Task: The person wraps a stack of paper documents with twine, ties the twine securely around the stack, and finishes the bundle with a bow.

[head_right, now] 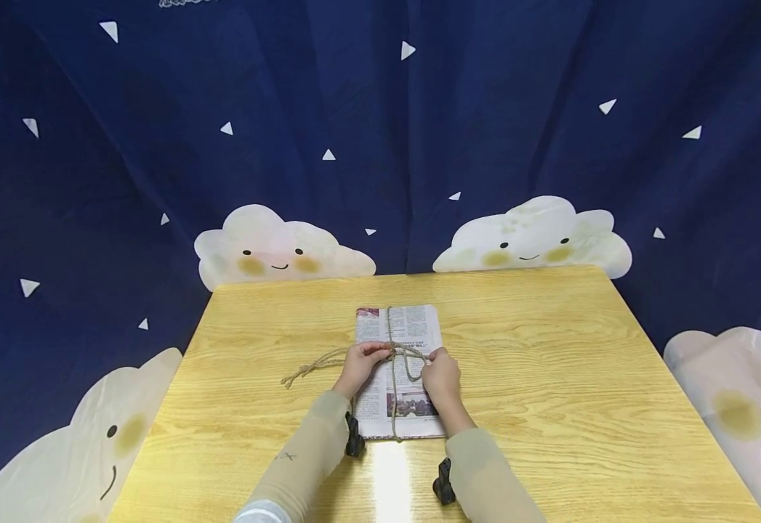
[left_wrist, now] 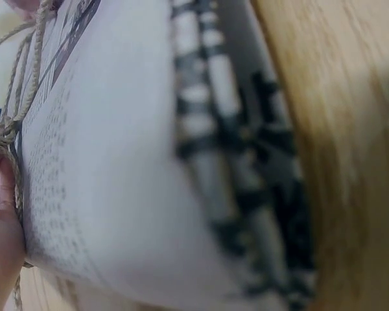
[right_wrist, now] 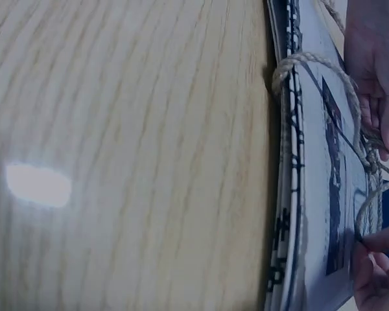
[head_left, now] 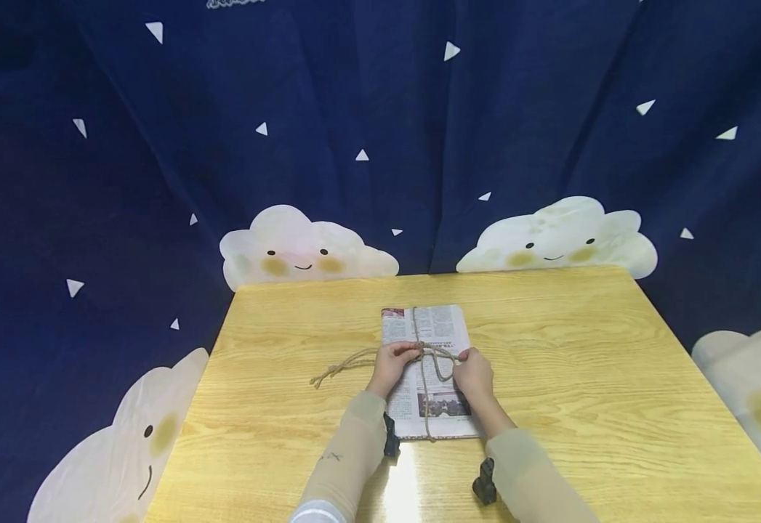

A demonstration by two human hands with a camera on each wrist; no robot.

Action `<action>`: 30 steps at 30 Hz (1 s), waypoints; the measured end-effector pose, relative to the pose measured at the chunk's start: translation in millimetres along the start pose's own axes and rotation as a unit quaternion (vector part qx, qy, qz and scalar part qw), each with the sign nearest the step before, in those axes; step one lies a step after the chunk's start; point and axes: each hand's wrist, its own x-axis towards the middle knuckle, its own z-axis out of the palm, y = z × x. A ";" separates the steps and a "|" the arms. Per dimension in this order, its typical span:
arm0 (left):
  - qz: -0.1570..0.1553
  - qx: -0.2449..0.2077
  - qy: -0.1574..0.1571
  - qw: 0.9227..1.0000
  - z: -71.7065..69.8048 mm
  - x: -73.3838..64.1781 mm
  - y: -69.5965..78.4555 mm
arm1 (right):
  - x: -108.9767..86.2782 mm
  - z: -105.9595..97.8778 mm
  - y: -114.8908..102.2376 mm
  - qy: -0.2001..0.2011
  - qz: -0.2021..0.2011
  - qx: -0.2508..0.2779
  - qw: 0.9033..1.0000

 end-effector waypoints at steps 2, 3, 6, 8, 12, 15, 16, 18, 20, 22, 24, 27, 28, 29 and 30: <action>0.001 0.001 0.001 1.000 0.1 0.5 0.0 | 0.0 1.7 -0.5 0.013 -0.007 -0.004 1.000; 0.002 0.002 0.001 1.000 0.0 0.6 0.1 | -0.2 1.8 -0.7 0.016 -0.011 -0.009 1.000; 0.000 0.004 0.003 1.000 0.0 0.4 0.6 | -2.7 1.6 -1.7 -0.004 -0.003 -0.034 0.999; 0.001 0.006 0.006 1.000 0.0 0.5 0.4 | -5.4 1.5 -2.2 -0.021 -0.003 -0.047 0.999; 0.008 0.006 0.002 1.000 -0.2 1.5 -1.3 | -4.2 4.2 -0.5 0.006 -0.040 -0.050 0.998; 0.017 0.002 -0.004 1.000 -0.6 2.4 -3.1 | 5.0 6.2 0.8 0.046 -0.092 -0.031 0.994; 0.021 0.002 -0.006 1.000 -0.6 2.3 -3.0 | 9.2 7.0 1.1 0.051 -0.107 -0.020 0.993; 0.028 0.005 -0.004 1.000 -0.4 1.7 -2.1 | 16.9 8.8 2.1 0.039 -0.128 -0.009 0.991; 0.034 0.008 -0.003 0.999 0.2 1.1 -0.6 | 22.7 10.4 2.5 0.016 -0.139 0.001 0.990; 0.033 0.012 -0.004 0.999 0.2 0.7 0.4 | 26.2 13.4 3.7 -0.004 -0.147 0.005 0.989; 0.029 0.009 -0.005 1.000 0.3 1.4 -0.6 | 27.8 15.8 4.5 -0.021 -0.155 0.007 0.988; 0.020 0.002 -0.004 1.000 0.7 4.0 -4.9 | 28.1 18.6 5.3 -0.035 -0.172 0.015 0.984; 0.019 0.000 -0.002 1.000 1.0 5.5 -7.2 | 28.1 19.3 5.6 -0.038 -0.177 0.017 0.983; 0.023 0.001 0.000 1.000 1.5 7.5 -11.3 | 27.9 19.9 5.9 -0.041 -0.184 0.017 0.982; 0.023 0.004 0.001 1.000 1.9 9.3 -14.8 | 28.0 20.3 6.4 -0.043 -0.188 0.017 0.981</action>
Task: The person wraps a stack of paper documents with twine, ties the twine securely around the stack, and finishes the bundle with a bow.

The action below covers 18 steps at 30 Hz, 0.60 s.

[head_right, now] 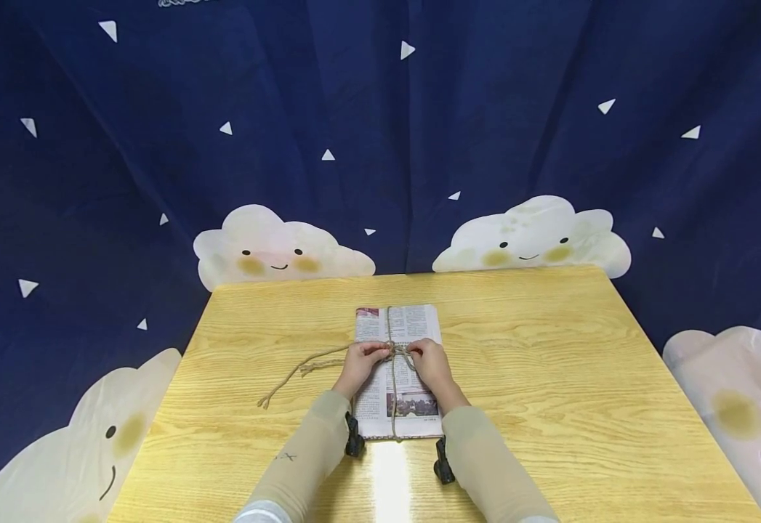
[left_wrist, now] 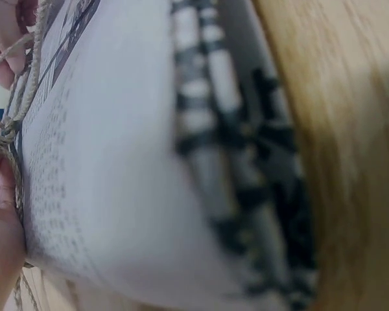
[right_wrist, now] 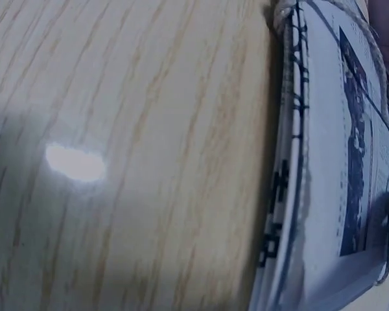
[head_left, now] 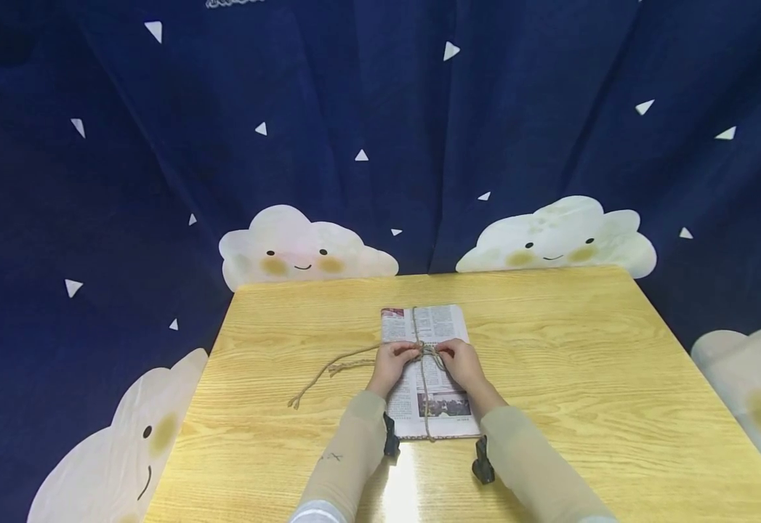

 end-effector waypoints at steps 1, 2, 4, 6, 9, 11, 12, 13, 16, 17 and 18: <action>0.001 0.003 0.001 1.000 0.7 1.8 -3.6 | -0.1 0.1 0.5 0.000 -0.004 0.001 1.000; -0.002 0.007 0.002 1.000 1.4 3.6 -7.0 | 0.2 0.0 0.8 0.003 -0.008 0.003 1.000; -0.001 0.015 0.003 1.000 2.9 6.4 -13.3 | 0.8 -0.9 1.2 0.021 -0.023 0.011 0.999; -0.005 0.028 0.004 1.000 3.9 8.1 -16.3 | 1.9 -2.9 0.4 0.045 -0.038 0.035 0.998; -0.005 0.041 0.004 0.999 4.6 9.6 -17.8 | 3.8 -6.7 -3.1 0.068 -0.044 0.100 0.992; -0.001 0.052 0.003 0.999 4.7 9.9 -17.5 | 4.9 -8.8 -5.7 0.066 -0.035 0.150 0.986; 0.002 0.054 0.001 0.999 4.7 10.0 -17.5 | 5.3 -9.4 -6.6 0.060 -0.028 0.168 0.984; -0.001 0.056 -0.001 0.998 4.7 10.1 -17.4 | 5.4 -9.9 -7.4 0.054 -0.019 0.186 0.981; 0.002 0.060 -0.008 0.998 4.9 10.0 -17.4 | 4.5 -9.1 -9.0 0.032 -0.005 0.211 0.977; 0.005 0.062 -0.010 0.998 5.0 10.0 -17.4 | 3.9 -8.3 -9.2 0.027 -0.003 0.214 0.976; 0.010 0.064 -0.013 0.998 5.1 10.0 -17.3 | 3.1 -7.3 -9.4 0.022 0.001 0.217 0.976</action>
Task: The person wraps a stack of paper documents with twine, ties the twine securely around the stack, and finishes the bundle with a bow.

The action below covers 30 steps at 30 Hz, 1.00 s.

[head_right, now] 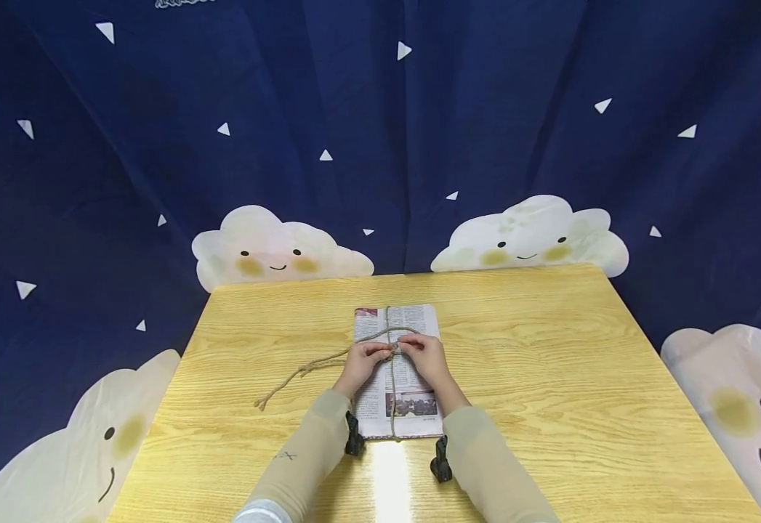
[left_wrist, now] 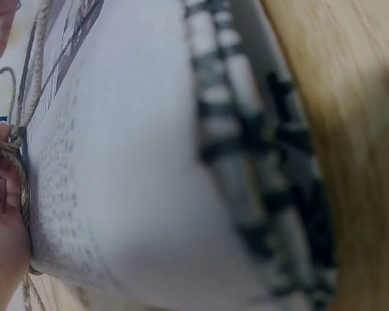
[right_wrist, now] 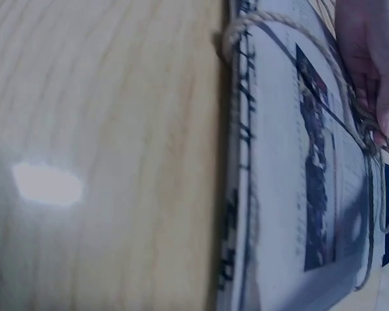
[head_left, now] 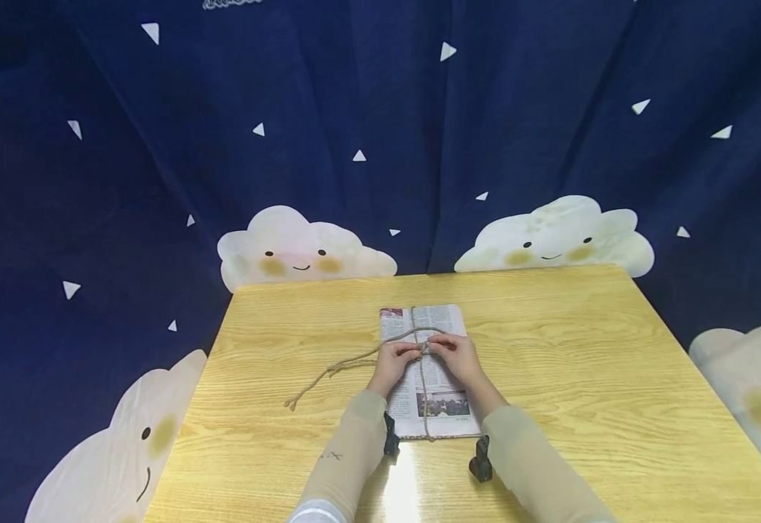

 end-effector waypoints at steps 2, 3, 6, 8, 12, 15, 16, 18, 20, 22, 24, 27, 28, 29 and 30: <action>0.011 0.003 -0.004 1.000 0.1 -0.4 0.3 | -1.7 2.6 0.8 -0.003 0.007 0.008 1.000; 0.019 0.004 -0.005 1.000 0.1 -0.7 0.7 | -2.4 3.9 1.4 -0.002 0.006 0.009 1.000; 0.033 0.004 -0.009 0.999 0.4 -1.6 1.4 | -4.8 7.3 2.7 0.007 0.017 0.020 1.000; 0.034 -0.008 -0.011 0.999 0.4 -2.5 2.2 | -5.9 9.0 3.6 0.013 0.015 0.019 1.000; 0.034 -0.016 -0.017 0.999 0.2 -3.5 1.6 | -7.3 11.3 4.6 0.019 0.013 0.009 1.000; 0.027 0.002 -0.018 0.999 -0.4 -3.7 1.1 | -7.9 12.3 5.6 0.018 0.020 -0.003 1.000; 0.028 0.011 -0.018 0.999 -0.6 -3.5 0.7 | -8.1 12.6 6.2 0.017 0.024 -0.010 1.000; 0.028 0.025 -0.016 0.999 -1.2 -3.1 0.0 | -8.7 12.5 6.5 0.017 0.032 -0.013 0.999; 0.034 0.030 -0.010 0.999 -2.5 -3.3 0.4 | -9.3 12.1 6.5 0.015 0.035 -0.014 0.999; 0.040 0.023 0.007 0.999 -4.8 -3.4 1.2 | -10.3 11.4 6.2 0.014 0.037 -0.017 0.999; 0.050 0.016 0.038 0.998 -9.2 -3.2 3.2 | -11.4 10.7 5.6 0.013 0.034 -0.017 0.999; 0.071 0.031 0.103 0.992 -19.9 -0.6 6.4 | -12.7 9.9 4.9 0.009 0.033 -0.022 0.999; 0.073 0.054 0.120 0.989 -24.5 0.7 7.1 | -13.0 9.7 4.5 0.008 0.035 -0.023 0.999; 0.069 0.081 0.131 0.986 -29.5 2.0 7.7 | -13.3 9.6 4.4 0.007 0.037 -0.023 0.999; 0.058 0.110 0.135 0.983 -34.9 3.2 8.6 | -13.5 9.8 4.3 0.006 0.038 -0.023 0.999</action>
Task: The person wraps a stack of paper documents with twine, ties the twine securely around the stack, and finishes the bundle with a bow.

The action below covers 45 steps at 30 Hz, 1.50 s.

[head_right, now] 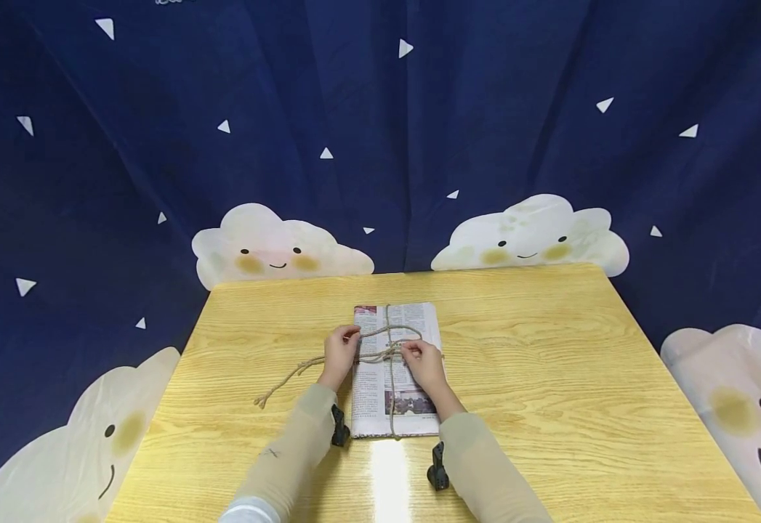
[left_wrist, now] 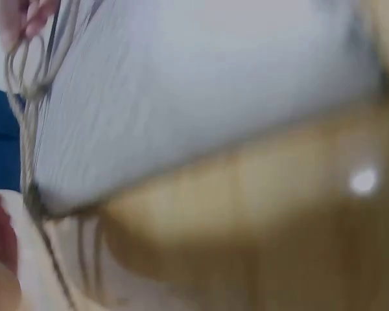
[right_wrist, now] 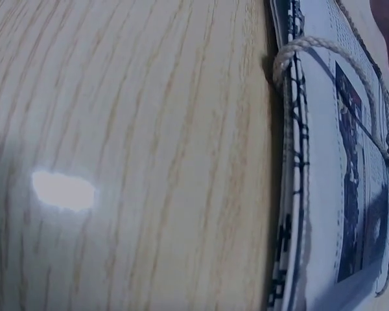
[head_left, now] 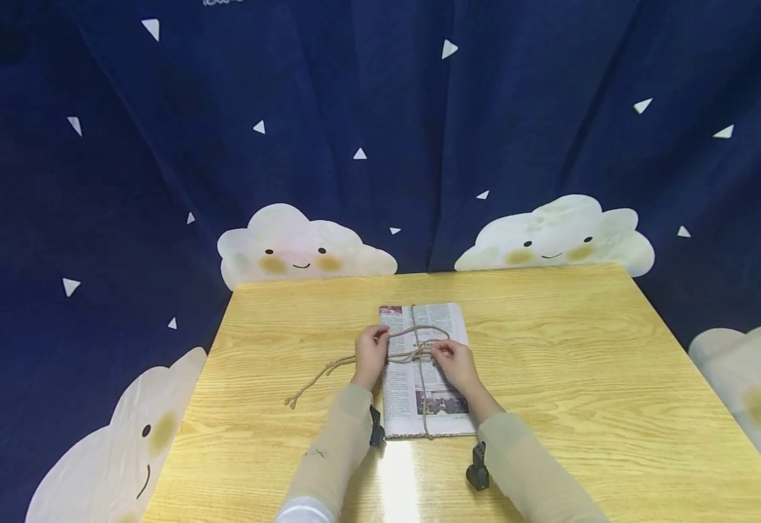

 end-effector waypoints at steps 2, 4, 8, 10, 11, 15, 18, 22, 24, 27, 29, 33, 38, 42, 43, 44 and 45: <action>-0.015 0.072 -0.015 0.997 -9.0 5.0 -2.4 | -0.2 0.2 -0.1 -0.002 0.005 0.006 1.000; -0.023 0.133 -0.049 0.990 -17.0 8.3 -5.5 | -0.3 0.4 0.0 -0.003 0.007 0.011 1.000; -0.006 0.225 -0.095 0.970 -27.8 9.4 -11.2 | -0.5 0.5 -0.1 -0.003 0.012 0.013 1.000; 0.013 0.260 -0.101 0.960 -31.1 8.3 -14.0 | -0.7 0.7 -0.6 -0.001 0.014 0.015 1.000; 0.018 0.270 -0.101 0.957 -32.6 7.5 -15.1 | -0.9 0.8 -0.8 -0.001 0.014 0.017 1.000; 0.042 0.293 -0.086 0.951 -38.7 8.1 -16.2 | -1.2 1.9 -0.9 -0.002 0.001 0.026 1.000; 0.062 0.306 -0.075 0.947 -44.5 13.7 -11.5 | -1.3 2.2 -0.1 -0.003 -0.008 0.025 1.000; 0.050 0.292 -0.096 0.950 -53.9 23.9 2.6 | -1.4 2.2 1.9 -0.002 -0.013 0.017 1.000; 0.023 0.272 -0.117 0.955 -58.4 28.1 10.5 | -1.4 1.9 2.9 -0.003 -0.013 0.014 1.000; -0.018 0.238 -0.144 0.960 -63.3 32.0 19.3 | -0.9 1.7 4.4 -0.004 -0.013 0.011 1.000; -0.040 0.217 -0.153 0.963 -65.2 33.4 22.8 | -0.4 1.4 5.0 -0.005 -0.011 0.011 1.000; -0.061 0.197 -0.160 0.965 -66.9 33.6 26.6 | 0.0 2.0 5.3 -0.005 -0.004 0.010 1.000; -0.012 0.318 -0.153 0.936 -70.3 32.6 27.9 | 0.0 2.6 4.3 -0.006 0.008 0.014 1.000; 0.019 0.386 -0.143 0.911 -75.1 30.7 23.4 | -0.3 2.8 4.6 -0.002 0.003 0.008 1.000; 0.016 0.388 -0.143 0.911 -76.1 30.0 21.5 | -0.5 2.9 4.8 -0.001 0.001 0.007 1.000; 0.014 0.385 -0.142 0.912 -77.0 29.6 19.7 | -0.5 2.9 4.9 -0.001 0.002 0.006 1.000; 0.012 0.382 -0.140 0.913 -77.6 29.4 17.7 | -0.5 2.8 4.9 0.000 0.006 0.007 1.000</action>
